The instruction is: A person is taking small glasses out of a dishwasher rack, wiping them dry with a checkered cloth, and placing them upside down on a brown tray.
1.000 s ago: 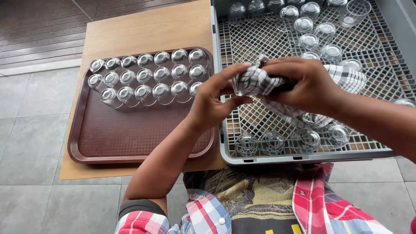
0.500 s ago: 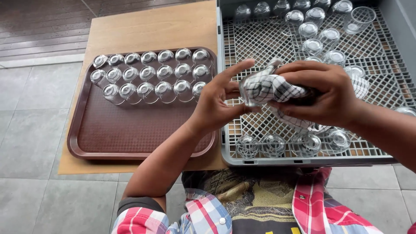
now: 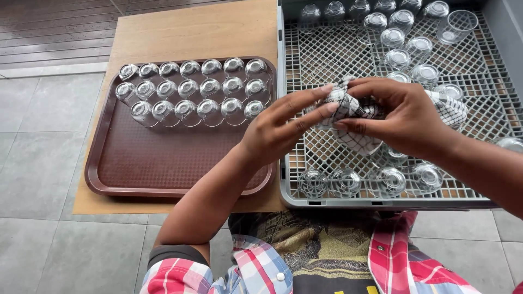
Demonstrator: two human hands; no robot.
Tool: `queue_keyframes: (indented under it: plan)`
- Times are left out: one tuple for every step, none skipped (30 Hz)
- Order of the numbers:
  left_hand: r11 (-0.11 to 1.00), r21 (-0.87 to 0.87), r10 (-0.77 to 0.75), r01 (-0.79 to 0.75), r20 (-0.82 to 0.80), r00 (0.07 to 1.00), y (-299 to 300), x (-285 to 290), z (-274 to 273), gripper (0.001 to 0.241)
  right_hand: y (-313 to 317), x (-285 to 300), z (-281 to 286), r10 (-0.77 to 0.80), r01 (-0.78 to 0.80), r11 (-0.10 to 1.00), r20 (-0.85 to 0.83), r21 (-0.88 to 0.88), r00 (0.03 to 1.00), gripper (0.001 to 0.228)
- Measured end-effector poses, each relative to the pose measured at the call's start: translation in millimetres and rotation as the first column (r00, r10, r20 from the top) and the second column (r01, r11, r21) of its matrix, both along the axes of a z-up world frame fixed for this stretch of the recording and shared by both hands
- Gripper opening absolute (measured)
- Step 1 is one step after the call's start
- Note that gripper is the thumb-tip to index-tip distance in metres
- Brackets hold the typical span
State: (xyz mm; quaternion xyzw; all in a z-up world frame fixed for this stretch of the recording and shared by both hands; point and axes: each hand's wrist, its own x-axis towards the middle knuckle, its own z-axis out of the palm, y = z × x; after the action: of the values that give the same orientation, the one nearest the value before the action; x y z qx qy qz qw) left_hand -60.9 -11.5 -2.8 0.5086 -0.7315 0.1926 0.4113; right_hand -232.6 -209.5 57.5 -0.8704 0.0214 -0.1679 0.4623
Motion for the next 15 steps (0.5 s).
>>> queue_keyframes:
  plan:
    - [1.000, 0.001, -0.004, 0.004, 0.003, 1.000, 0.4, -3.4, 1.7, 0.056, -1.8, 0.2, 1.7, -0.004, 0.004, 1.000, 0.003, 0.001, 1.000, 0.051]
    - [0.997, 0.074, -0.010, 0.026, -0.212, 0.977, 0.7, -6.8, 3.6, 0.064, -3.7, 0.4, 3.5, 0.073, -0.050, 0.988, 0.158, -0.143, 0.985, 0.048]
    - [0.988, 0.141, 0.001, 0.064, -0.419, 0.908, 1.2, -10.7, 5.1, 0.081, -5.5, 0.3, 5.4, 0.169, -0.081, 0.953, 0.292, -0.292, 0.941, 0.046]
    - [0.988, 0.142, -0.002, 0.067, -0.418, 0.909, 2.6, -14.3, 8.4, 0.081, -11.4, 2.3, -1.5, 0.166, -0.077, 0.954, 0.294, -0.291, 0.941, 0.046]
    - [0.948, 0.147, -0.120, 0.283, -0.658, 0.744, 3.8, -16.5, 12.3, 0.077, -17.9, 6.2, -7.6, 0.282, -0.061, 0.890, 0.441, -0.452, 0.852, 0.042]
    - [0.871, 0.092, -0.189, 0.482, -0.844, 0.502, 5.2, -18.5, 16.0, 0.074, -24.2, 10.4, -13.8, 0.413, -0.011, 0.804, 0.545, -0.594, 0.729, 0.040]
    - [0.872, 0.091, -0.188, 0.481, -0.845, 0.501, 4.5, -17.2, 12.9, 0.074, -25.6, 9.9, -15.9, 0.413, -0.012, 0.804, 0.545, -0.594, 0.730, 0.040]
    - [0.941, 0.120, -0.131, 0.316, -0.733, 0.668, 3.9, -15.7, 9.6, 0.073, -26.9, 9.6, -18.4, 0.425, -0.025, 0.785, 0.509, -0.619, 0.748, 0.038]
    - [0.983, 0.116, -0.043, 0.139, -0.599, 0.800, 3.2, -14.9, 5.7, 0.073, -28.3, 8.8, -21.1, 0.435, -0.040, 0.766, 0.471, -0.642, 0.767, 0.036]
    - [0.984, 0.116, -0.042, 0.139, -0.602, 0.797, 1.6, -10.9, 0.8, 0.073, -19.7, 5.3, -15.7, 0.435, -0.043, 0.766, 0.469, -0.641, 0.769, 0.036]
    - [0.998, 0.063, 0.029, -0.006, -0.367, 0.930, -0.2, -6.3, -3.5, 0.065, -11.3, 2.5, -9.6, 0.240, -0.046, 0.884, 0.367, -0.466, 0.899, 0.045]
    - [0.991, -0.024, 0.127, -0.131, -0.112, 0.986, -2.1, -1.8, -7.6, 0.057, -3.0, -0.4, -3.3, 0.058, 0.000, 0.961, 0.204, -0.276, 0.977, 0.054]
    - [0.991, -0.025, 0.128, -0.132, -0.111, 0.986, -0.9, 0.1, 0.2, 0.057, -0.8, 0.6, 1.3, 0.059, 0.000, 0.961, 0.206, -0.276, 0.977, 0.054]
    - [0.990, -0.062, 0.131, -0.126, 0.080, 0.988, 0.2, 1.8, 8.0, 0.053, 1.3, 1.5, 5.9, -0.023, 0.022, 0.999, 0.005, 0.038, 1.000, 0.052]
    - [0.989, -0.096, 0.136, -0.114, 0.266, 0.954, 2.0, 3.0, 15.3, 0.048, 3.9, 2.1, 10.1, -0.033, 0.106, 0.935, -0.215, 0.337, 0.976, 0.051]
